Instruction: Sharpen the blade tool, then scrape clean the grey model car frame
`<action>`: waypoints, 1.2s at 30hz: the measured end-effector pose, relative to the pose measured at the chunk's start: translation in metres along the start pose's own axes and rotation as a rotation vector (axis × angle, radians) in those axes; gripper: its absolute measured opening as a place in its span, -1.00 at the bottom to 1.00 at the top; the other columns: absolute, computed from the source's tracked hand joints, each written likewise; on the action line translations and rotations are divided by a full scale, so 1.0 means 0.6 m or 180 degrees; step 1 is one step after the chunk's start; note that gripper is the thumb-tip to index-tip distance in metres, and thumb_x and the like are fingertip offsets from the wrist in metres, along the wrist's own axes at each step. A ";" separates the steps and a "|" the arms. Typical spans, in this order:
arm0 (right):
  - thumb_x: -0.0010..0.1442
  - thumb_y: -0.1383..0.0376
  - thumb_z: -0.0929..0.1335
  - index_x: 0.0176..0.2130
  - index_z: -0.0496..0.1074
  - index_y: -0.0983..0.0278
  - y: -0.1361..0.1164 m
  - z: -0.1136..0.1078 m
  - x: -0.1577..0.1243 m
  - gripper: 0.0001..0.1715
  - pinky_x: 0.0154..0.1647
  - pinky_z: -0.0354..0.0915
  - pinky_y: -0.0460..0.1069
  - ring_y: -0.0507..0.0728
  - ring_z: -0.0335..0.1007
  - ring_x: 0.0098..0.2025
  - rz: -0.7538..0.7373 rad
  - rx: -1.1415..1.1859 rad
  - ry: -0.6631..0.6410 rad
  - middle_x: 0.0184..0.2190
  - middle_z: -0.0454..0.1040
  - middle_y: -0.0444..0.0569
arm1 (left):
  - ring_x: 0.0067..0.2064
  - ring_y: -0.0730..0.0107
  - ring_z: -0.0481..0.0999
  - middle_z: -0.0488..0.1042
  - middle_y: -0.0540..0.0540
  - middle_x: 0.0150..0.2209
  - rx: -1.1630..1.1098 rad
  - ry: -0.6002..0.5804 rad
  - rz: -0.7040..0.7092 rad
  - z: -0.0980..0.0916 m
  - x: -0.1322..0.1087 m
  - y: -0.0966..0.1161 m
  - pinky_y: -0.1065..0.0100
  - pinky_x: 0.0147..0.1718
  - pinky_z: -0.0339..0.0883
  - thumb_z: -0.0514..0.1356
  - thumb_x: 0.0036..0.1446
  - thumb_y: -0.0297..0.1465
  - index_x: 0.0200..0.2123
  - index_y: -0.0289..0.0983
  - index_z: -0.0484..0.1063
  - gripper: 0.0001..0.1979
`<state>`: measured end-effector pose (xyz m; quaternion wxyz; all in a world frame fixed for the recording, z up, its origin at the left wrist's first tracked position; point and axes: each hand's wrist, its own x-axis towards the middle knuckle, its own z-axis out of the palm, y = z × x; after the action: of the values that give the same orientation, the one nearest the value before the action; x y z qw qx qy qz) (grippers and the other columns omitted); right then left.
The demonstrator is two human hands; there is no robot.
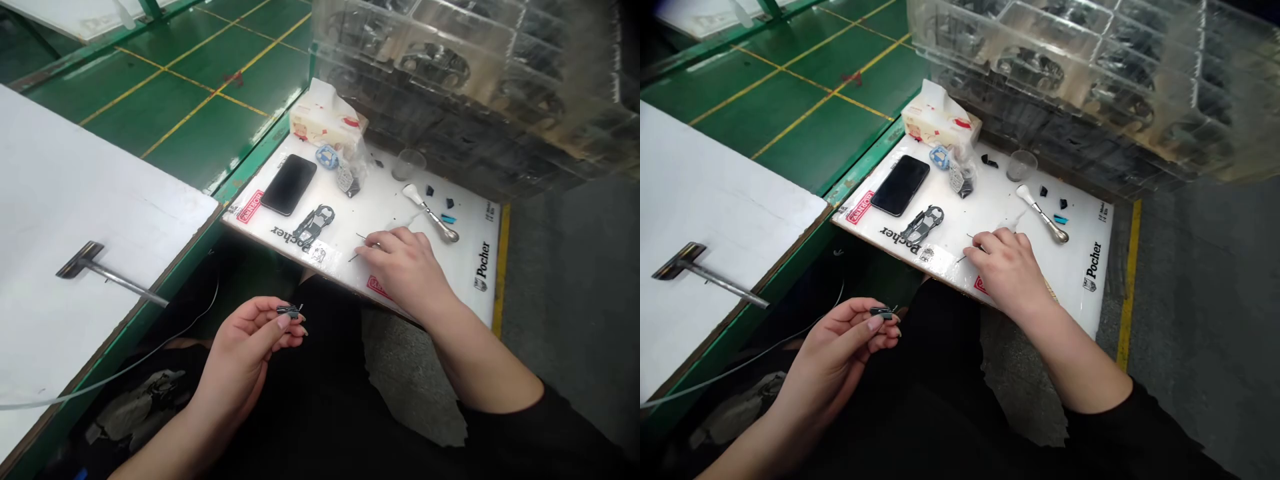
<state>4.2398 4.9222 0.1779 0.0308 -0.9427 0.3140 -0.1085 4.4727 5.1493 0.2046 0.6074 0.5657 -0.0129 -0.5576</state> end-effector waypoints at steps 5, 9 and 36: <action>0.47 0.58 0.39 0.00 0.77 0.18 0.031 -0.014 0.037 -0.58 0.07 0.28 0.26 0.41 0.56 0.10 -0.0621 -0.0055 -0.0579 0.09 0.82 0.15 | -0.28 0.34 0.84 0.86 -0.18 -0.23 -0.0151 -0.0282 0.0038 0.000 -0.009 -0.010 0.42 -0.21 0.78 0.78 0.17 -0.27 -0.12 -0.30 0.81 -0.64; 0.48 0.41 0.43 -0.14 0.72 0.19 0.045 -0.023 0.066 -0.78 0.00 0.34 0.26 0.43 0.61 -0.01 -0.0810 0.0158 -0.0847 -0.06 0.80 0.18 | -0.27 0.39 0.82 0.84 -0.12 -0.26 -0.0339 -0.0373 0.0176 -0.009 -0.016 -0.014 0.42 -0.17 0.76 0.73 0.26 -0.33 -0.12 -0.29 0.82 -0.75; 0.15 0.09 0.78 -0.11 0.78 0.11 -0.062 -0.007 0.037 -0.63 -0.24 0.62 0.14 0.19 0.61 -0.34 0.1974 0.3100 0.0702 -0.35 0.68 -0.11 | -0.25 0.35 0.78 0.81 -0.13 -0.24 -0.0748 -0.0480 0.0076 -0.101 -0.055 -0.014 0.37 -0.17 0.75 0.70 0.31 -0.32 -0.09 -0.26 0.84 -0.78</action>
<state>4.2781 4.9387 0.1910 0.4578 -0.6671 0.4905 -0.3237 4.4940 5.2150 0.1971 0.6734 0.4469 0.0000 -0.5889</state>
